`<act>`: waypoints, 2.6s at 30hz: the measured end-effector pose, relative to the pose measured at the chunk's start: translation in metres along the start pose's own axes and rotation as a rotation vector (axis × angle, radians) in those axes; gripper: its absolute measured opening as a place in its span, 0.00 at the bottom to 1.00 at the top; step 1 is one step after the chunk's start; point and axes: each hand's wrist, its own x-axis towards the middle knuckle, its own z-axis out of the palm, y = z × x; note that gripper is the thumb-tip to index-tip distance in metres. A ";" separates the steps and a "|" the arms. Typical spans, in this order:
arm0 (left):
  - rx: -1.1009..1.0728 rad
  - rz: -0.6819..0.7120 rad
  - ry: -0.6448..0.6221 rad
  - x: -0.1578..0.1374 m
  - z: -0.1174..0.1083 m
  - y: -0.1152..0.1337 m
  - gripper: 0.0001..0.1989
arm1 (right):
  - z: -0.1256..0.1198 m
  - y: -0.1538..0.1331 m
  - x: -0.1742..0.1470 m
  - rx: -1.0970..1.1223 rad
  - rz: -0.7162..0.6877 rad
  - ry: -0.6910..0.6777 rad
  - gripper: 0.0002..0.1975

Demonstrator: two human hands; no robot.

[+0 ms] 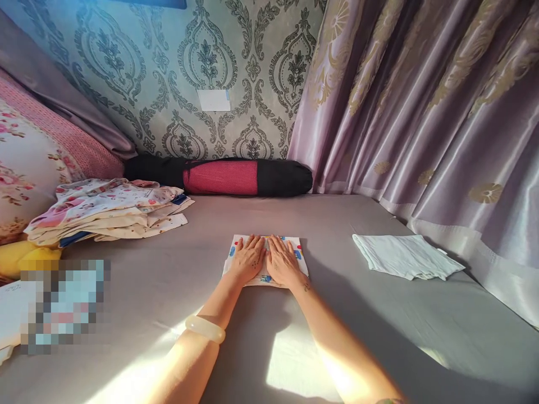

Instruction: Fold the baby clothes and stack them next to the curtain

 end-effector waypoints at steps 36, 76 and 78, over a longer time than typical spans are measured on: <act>0.063 -0.271 -0.001 -0.010 0.001 -0.017 0.30 | 0.006 0.018 -0.005 -0.056 0.290 0.038 0.30; -0.642 -0.628 0.524 -0.009 -0.016 -0.049 0.15 | 0.003 -0.040 -0.001 0.001 0.151 0.037 0.30; -0.654 -0.639 0.525 -0.009 -0.016 -0.050 0.14 | 0.009 -0.041 -0.001 -0.001 0.155 0.034 0.30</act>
